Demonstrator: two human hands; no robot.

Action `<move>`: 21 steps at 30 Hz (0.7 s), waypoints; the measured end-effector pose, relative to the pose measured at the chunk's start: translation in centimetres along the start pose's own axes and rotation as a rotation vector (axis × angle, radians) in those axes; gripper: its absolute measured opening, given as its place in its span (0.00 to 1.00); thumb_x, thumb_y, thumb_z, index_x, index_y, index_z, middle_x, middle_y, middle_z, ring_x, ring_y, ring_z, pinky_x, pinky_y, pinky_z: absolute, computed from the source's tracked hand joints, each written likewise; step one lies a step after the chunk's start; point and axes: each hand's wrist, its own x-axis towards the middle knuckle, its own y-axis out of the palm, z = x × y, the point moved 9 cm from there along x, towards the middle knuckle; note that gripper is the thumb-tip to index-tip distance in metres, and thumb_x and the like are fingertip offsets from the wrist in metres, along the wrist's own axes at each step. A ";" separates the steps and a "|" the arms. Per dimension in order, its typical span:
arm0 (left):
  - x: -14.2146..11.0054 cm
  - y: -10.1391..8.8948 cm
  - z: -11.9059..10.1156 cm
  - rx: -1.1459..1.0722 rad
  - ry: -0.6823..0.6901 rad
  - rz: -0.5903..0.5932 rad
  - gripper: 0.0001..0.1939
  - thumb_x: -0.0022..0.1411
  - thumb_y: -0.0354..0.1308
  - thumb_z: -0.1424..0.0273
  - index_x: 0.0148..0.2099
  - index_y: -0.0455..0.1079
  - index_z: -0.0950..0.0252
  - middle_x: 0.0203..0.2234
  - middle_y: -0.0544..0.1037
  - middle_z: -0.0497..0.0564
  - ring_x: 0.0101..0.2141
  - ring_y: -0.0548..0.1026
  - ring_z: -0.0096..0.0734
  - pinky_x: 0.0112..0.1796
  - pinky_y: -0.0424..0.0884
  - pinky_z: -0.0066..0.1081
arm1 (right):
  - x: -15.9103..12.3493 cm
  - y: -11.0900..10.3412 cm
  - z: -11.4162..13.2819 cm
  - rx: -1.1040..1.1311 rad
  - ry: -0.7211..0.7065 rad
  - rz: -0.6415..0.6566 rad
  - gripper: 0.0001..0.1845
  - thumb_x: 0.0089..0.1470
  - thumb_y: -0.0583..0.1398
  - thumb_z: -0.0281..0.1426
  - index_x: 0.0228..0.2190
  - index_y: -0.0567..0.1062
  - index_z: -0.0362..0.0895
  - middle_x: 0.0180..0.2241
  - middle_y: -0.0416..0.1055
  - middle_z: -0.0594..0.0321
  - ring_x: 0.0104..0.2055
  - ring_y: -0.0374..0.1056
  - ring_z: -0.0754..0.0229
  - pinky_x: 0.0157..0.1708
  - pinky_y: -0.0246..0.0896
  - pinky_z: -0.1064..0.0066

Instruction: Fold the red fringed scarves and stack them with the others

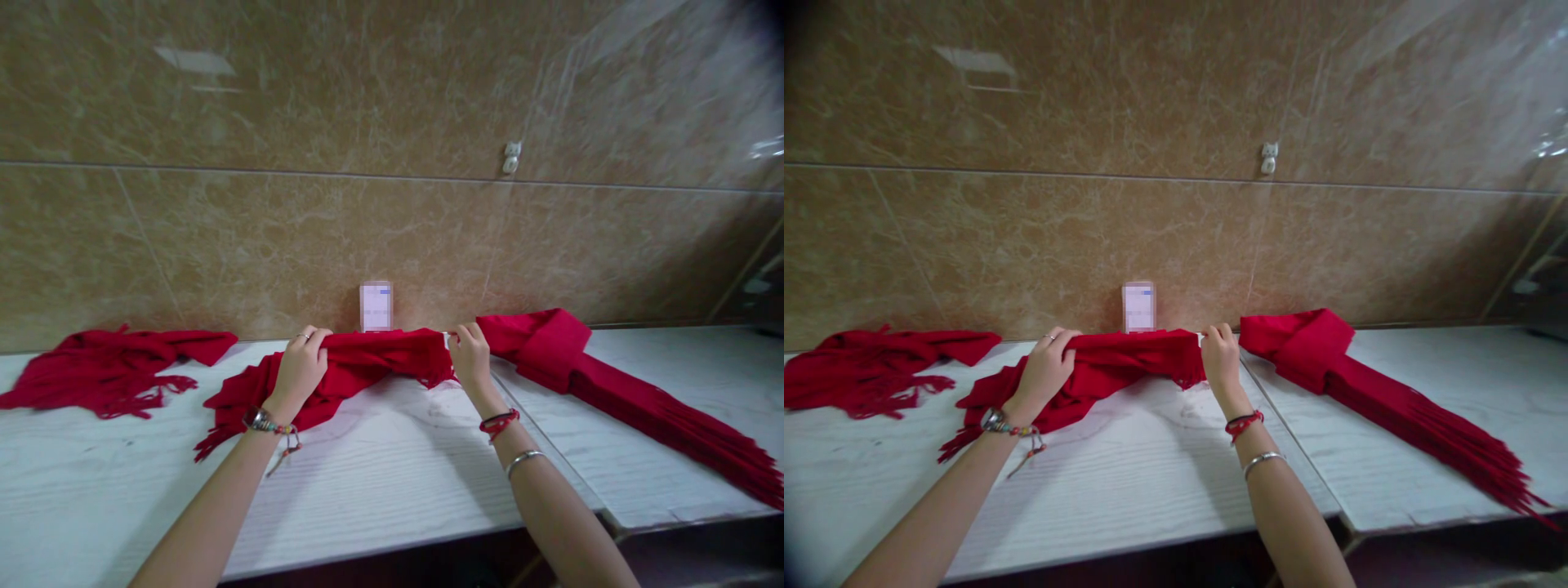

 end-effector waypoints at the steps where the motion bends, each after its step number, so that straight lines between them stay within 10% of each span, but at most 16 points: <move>1: -0.1 0.0 0.3 0.020 -0.026 -0.010 0.17 0.53 0.44 0.82 0.43 0.68 0.66 0.36 0.70 0.54 0.39 0.70 0.38 0.44 0.67 0.36 | 0.2 -0.3 -0.7 0.011 0.023 -0.015 0.10 0.47 0.50 0.23 0.23 0.70 0.44 0.26 0.65 0.59 0.30 0.61 0.57 0.32 0.59 0.66; 6: -1.0 2.9 0.5 0.151 -0.008 0.185 0.24 0.53 0.45 0.82 0.53 0.63 0.67 0.42 0.70 0.58 0.39 0.71 0.39 0.42 0.68 0.37 | 0.8 0.0 0.3 0.175 -0.009 0.080 0.07 0.48 0.54 0.26 0.28 0.72 0.44 0.28 0.66 0.60 0.31 0.64 0.58 0.33 0.61 0.66; 14: -3.0 5.7 -4.2 0.024 0.354 0.414 0.28 0.57 0.44 0.83 0.59 0.57 0.59 0.53 0.66 0.52 0.50 0.66 0.33 0.49 0.63 0.35 | -5.3 6.1 8.0 0.286 -0.313 0.811 0.35 0.43 0.64 0.35 0.53 0.62 0.43 0.50 0.64 0.49 0.50 0.63 0.53 0.46 0.61 0.62; 21: -2.0 5.6 -2.3 0.131 0.214 0.382 0.12 0.61 0.48 0.75 0.45 0.70 0.64 0.38 0.75 0.54 0.39 0.73 0.34 0.41 0.66 0.32 | -3.4 6.3 3.9 0.011 -0.173 0.679 0.18 0.42 0.55 0.17 0.34 0.76 0.43 0.34 0.75 0.58 0.37 0.70 0.58 0.38 0.62 0.71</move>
